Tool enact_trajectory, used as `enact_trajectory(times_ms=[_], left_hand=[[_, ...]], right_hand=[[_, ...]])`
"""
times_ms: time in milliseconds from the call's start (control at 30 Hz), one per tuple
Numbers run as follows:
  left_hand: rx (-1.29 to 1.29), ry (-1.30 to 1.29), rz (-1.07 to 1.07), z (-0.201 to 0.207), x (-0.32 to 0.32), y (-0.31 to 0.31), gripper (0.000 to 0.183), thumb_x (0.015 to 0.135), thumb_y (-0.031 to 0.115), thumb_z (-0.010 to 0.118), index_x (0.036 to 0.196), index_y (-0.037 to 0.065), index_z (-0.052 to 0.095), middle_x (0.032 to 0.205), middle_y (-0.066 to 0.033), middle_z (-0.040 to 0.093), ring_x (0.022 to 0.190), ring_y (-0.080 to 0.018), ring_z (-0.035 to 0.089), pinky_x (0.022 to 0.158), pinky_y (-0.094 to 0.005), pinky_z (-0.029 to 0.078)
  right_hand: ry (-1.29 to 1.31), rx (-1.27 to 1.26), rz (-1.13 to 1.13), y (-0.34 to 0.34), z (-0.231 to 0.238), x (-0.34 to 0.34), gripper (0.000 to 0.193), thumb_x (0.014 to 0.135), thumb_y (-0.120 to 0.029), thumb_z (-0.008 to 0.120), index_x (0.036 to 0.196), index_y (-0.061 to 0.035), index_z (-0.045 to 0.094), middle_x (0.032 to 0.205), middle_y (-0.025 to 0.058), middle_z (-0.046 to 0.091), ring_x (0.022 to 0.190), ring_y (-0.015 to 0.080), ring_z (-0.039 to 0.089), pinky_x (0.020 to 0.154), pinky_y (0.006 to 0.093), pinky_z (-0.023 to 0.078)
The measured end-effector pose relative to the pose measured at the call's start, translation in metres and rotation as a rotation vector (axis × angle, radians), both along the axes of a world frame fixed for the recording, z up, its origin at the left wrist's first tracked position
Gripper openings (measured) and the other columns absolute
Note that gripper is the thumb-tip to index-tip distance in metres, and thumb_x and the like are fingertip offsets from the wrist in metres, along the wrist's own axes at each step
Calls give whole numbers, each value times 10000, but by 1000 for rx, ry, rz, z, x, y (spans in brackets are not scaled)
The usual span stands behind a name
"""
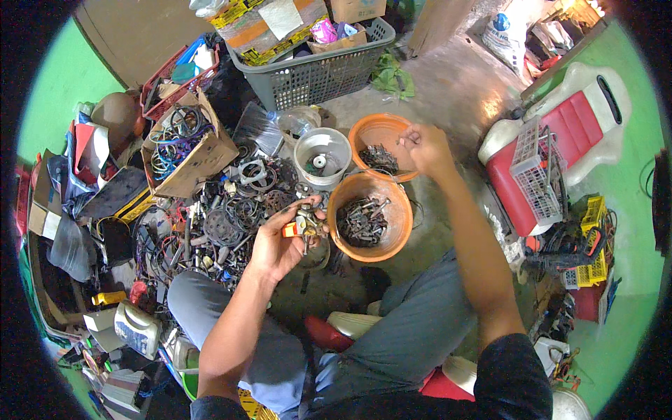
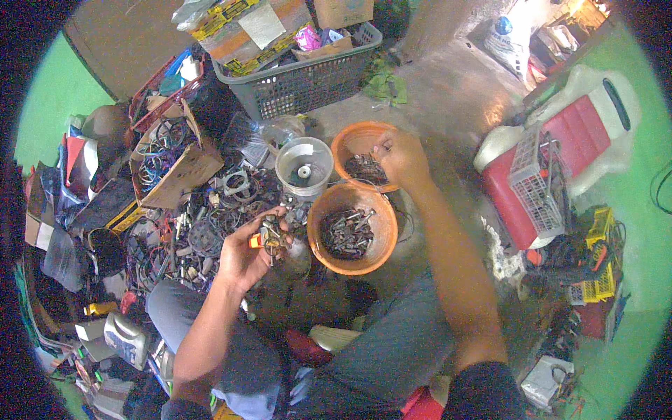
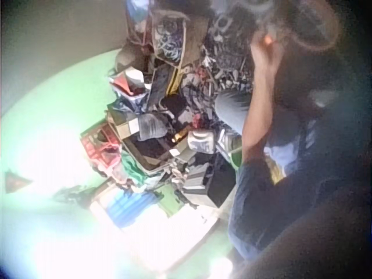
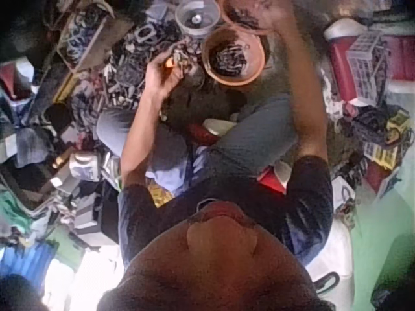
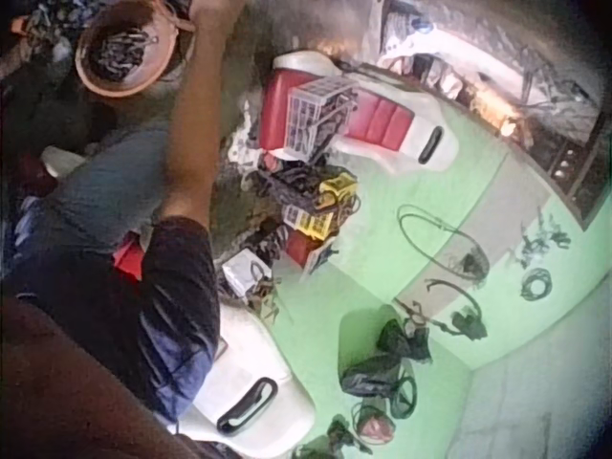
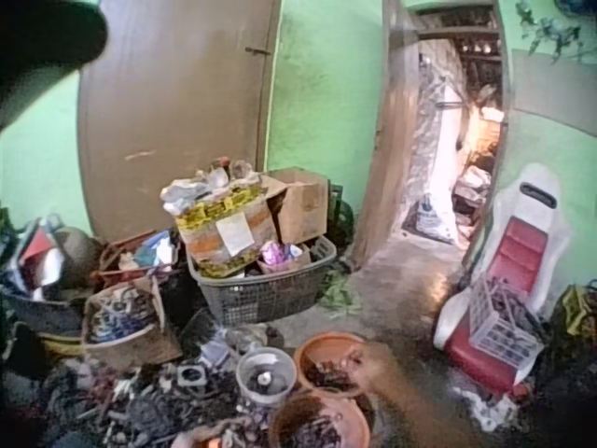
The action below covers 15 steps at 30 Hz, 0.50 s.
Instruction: The person manipulates small mechanical components by hand, inserting a metal ring into a plastic housing.
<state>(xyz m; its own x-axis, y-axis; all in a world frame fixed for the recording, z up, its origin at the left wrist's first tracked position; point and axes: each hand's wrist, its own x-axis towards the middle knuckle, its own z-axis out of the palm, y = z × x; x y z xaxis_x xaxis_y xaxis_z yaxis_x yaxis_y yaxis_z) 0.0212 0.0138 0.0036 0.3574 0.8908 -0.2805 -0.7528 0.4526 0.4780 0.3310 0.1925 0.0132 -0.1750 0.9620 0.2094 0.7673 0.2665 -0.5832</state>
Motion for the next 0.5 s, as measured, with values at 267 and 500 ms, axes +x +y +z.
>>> enact_trajectory(times_ms=[267,500], left_hand=[[47,177,0,-7,1,-1,501,1029,344,471,1374,-19,481,1077,-123,665,966,-272,669,766,-317,537],[-49,171,-91,-6,4,2,599,1066,496,298,1331,8,521,1112,-126,675,982,-245,668,815,-351,530]], right_hand=[[-25,27,62,2,-7,-15,167,858,-144,698,972,-24,718,924,171,718,843,326,693,757,420,541],[214,38,655,-68,30,-82,180,883,-186,707,1009,-59,731,938,127,694,864,310,682,771,400,534]])
